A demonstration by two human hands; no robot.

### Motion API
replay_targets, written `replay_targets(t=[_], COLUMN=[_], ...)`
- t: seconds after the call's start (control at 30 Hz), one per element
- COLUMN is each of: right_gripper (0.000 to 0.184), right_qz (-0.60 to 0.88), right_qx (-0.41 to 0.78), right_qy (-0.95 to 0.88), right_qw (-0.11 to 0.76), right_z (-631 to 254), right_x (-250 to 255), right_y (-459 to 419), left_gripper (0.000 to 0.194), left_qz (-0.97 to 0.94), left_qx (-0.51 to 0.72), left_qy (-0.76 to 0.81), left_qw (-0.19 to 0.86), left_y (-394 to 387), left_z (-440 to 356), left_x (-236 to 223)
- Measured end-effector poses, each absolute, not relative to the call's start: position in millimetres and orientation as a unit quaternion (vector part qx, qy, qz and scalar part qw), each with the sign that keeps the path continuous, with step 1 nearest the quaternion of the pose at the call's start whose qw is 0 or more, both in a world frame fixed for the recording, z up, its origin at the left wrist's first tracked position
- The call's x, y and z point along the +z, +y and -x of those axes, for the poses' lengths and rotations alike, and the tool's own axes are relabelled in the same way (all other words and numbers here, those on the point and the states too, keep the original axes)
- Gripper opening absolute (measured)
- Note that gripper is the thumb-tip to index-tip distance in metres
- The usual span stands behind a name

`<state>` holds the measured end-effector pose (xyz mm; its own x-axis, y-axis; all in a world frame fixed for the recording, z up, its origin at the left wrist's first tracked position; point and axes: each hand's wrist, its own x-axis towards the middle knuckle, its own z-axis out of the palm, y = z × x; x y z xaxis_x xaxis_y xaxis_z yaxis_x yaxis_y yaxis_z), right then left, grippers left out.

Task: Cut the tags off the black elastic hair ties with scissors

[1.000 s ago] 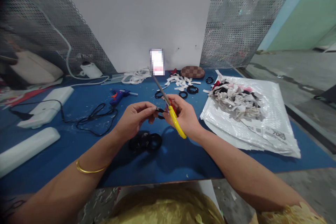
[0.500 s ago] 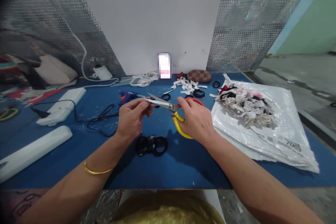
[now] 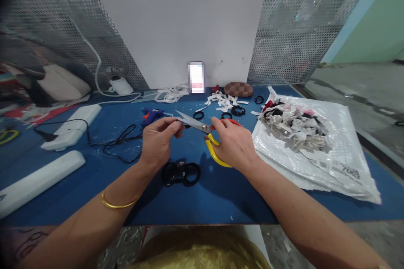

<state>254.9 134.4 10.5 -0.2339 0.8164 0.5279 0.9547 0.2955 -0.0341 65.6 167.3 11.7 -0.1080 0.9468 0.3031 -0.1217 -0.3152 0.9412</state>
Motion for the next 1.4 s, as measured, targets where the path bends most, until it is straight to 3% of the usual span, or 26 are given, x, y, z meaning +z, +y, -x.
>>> replay_targets(t=[1.03, 1.4], right_gripper=[0.041, 0.043], right_qz=[0.556, 0.551], right_qx=[-0.105, -0.107], right_qy=[-0.799, -0.806], right_qw=[0.203, 0.19], right_z=[-258.2, -258.1], right_x=[13.6, 10.0], right_y=[134.3, 134.9], left_gripper=[0.006, 0.002], left_qz=[-0.544, -0.515], left_qx=[0.625, 0.626], left_qy=[0.422, 0.413], left_qw=[0.368, 0.416], left_y=[172.2, 172.3], left_z=[-61.7, -63.5], left_x=[10.8, 11.3])
